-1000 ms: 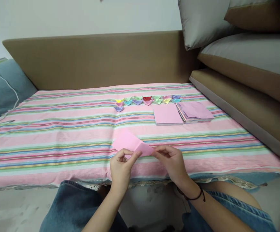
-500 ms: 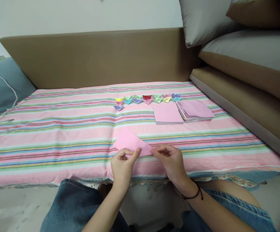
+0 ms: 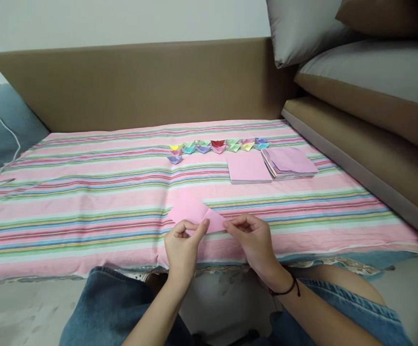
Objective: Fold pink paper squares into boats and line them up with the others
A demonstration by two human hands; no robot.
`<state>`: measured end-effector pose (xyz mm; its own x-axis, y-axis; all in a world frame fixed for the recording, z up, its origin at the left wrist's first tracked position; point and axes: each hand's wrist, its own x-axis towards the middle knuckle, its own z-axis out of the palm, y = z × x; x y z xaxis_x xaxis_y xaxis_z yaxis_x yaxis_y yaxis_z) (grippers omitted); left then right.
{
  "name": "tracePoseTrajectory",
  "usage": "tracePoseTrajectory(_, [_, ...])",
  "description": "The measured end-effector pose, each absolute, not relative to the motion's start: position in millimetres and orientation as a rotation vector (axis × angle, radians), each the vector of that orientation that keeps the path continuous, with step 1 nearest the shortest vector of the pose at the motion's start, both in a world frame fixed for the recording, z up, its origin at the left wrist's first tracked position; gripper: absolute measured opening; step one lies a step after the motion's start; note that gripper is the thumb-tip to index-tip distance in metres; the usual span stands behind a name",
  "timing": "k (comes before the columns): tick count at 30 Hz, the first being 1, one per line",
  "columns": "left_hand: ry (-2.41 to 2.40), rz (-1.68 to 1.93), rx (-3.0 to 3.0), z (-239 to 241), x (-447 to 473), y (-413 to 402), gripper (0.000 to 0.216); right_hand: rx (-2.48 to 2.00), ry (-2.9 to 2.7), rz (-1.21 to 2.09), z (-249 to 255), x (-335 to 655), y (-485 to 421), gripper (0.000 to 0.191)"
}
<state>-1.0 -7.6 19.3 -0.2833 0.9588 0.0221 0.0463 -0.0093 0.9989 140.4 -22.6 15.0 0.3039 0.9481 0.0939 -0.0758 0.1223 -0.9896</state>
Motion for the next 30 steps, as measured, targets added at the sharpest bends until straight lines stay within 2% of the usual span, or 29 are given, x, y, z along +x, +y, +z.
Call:
tracePoseTrajectory(5, [1.423, 1.499, 1.076, 23.2, 0.3, -8.1, 0.033, -1.111, -0.894, 1.020, 17.1, 139.2, -22.4, 0.028])
tracePoseTrajectory(10, [1.257, 1.545, 1.006, 30.1, 1.7, -8.6, 0.082, -1.098, -0.871, 1.080, 22.6, 139.0, -23.5, 0.035])
tracePoseTrajectory(12, [1.234, 1.548, 0.980, 31.0, 1.7, -7.8, 0.093, -1.092, -0.864, 1.089, 22.4, 138.8, -23.5, 0.035])
tracePoseTrajectory(14, [1.243, 1.547, 0.956, 30.7, 1.3, -6.7, 0.092, -1.089, -0.867, 1.099, 21.5, 138.6, -23.0, 0.035])
tracePoseTrajectory(19, [1.205, 1.526, 0.939, 28.6, -0.2, -3.9, 0.070, -1.067, -0.927, 1.199, 21.2, 140.0, -20.6, 0.044])
tracePoseTrajectory(23, [1.146, 1.499, 0.963, 28.5, -1.0, -3.7, 0.068, -1.053, -0.987, 1.334, 21.0, 144.0, -18.2, 0.059])
tracePoseTrajectory(30, [1.138, 1.448, 1.010, 31.6, -3.0, -4.6, 0.065, -0.972, -1.074, 1.412, 18.6, 147.9, -16.2, 0.070])
